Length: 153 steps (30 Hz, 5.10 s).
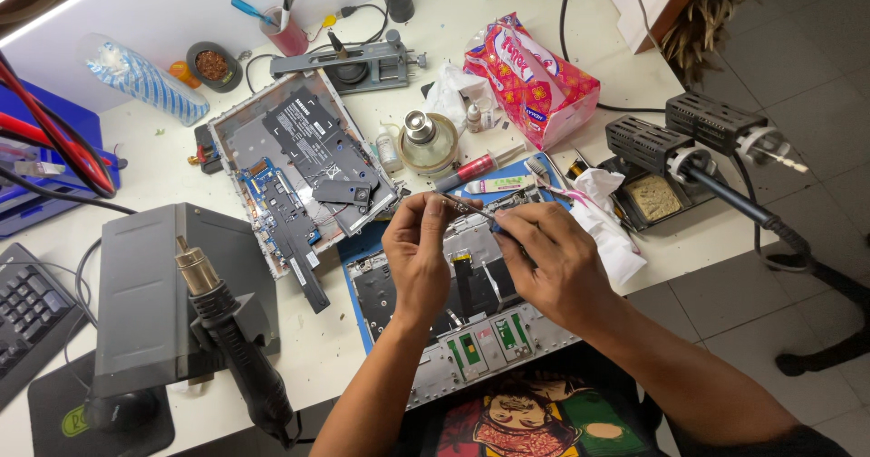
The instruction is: The person works on a disassembled electronic device, likely a laptop, using a screwdriver to remove screws and manipulate internal components. They handle a circuit board, align it within the chassis, and continue adjusting parts with the screwdriver.
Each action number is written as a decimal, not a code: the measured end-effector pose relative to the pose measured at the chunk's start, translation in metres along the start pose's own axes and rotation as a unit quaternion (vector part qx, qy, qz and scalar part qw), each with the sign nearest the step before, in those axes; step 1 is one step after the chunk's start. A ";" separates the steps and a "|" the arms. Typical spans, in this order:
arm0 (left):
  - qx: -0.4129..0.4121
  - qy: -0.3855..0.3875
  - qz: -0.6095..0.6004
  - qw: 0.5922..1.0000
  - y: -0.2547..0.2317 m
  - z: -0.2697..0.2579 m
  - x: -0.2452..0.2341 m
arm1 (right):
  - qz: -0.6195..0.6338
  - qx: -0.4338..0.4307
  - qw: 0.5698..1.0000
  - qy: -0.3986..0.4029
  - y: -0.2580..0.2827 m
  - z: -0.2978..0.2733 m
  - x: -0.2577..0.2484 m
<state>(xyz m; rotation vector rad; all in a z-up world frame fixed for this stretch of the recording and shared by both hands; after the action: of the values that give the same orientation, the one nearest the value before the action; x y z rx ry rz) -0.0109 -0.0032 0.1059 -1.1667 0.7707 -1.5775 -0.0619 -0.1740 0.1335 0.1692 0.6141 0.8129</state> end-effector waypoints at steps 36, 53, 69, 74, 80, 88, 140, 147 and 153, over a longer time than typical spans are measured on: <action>-0.068 0.068 0.002 0.995 0.027 0.006 -0.020 | 0.102 0.100 0.987 0.074 -0.019 0.002 -0.015; 0.146 0.259 0.435 0.850 0.063 -0.013 -0.001 | 0.044 0.164 0.978 0.122 -0.080 0.006 -0.057; 0.194 0.263 0.547 0.770 0.078 -0.032 0.003 | 0.070 0.232 0.957 0.161 -0.099 0.014 -0.029; 0.194 0.260 0.562 0.761 0.078 -0.034 -0.001 | 0.055 0.245 0.947 0.200 -0.090 0.025 -0.018; 0.175 0.268 0.566 0.760 0.075 -0.035 0.000 | 0.050 0.238 0.942 0.231 -0.094 0.022 -0.006; 0.187 0.263 0.567 0.758 0.079 -0.036 0.000 | 0.032 0.250 0.935 0.251 -0.103 0.016 0.001; 0.251 0.316 0.667 0.626 0.114 -0.023 -0.016 | -0.134 0.083 0.852 0.500 -0.067 0.082 0.035; 0.261 0.297 0.673 0.625 0.119 -0.028 -0.016 | -0.129 0.105 0.862 0.479 -0.062 0.085 0.031; 0.236 0.305 0.691 0.611 0.113 -0.031 -0.011 | -0.171 0.092 0.861 0.470 -0.067 0.076 0.031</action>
<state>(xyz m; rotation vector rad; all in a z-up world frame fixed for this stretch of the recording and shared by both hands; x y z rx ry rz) -0.0010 -0.0293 -0.0084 0.5222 1.1382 -0.6040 0.0403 -0.1910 0.1562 -0.1872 1.6024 0.4445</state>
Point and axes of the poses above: each hand's wrist, its own z-axis towards the middle knuckle, its own x-axis out of the palm, y = z × x, the point moved 3 cm from there along z, towards the middle knuckle, and after that the axes turned 3 degrees about x, right-handed, at the moved point
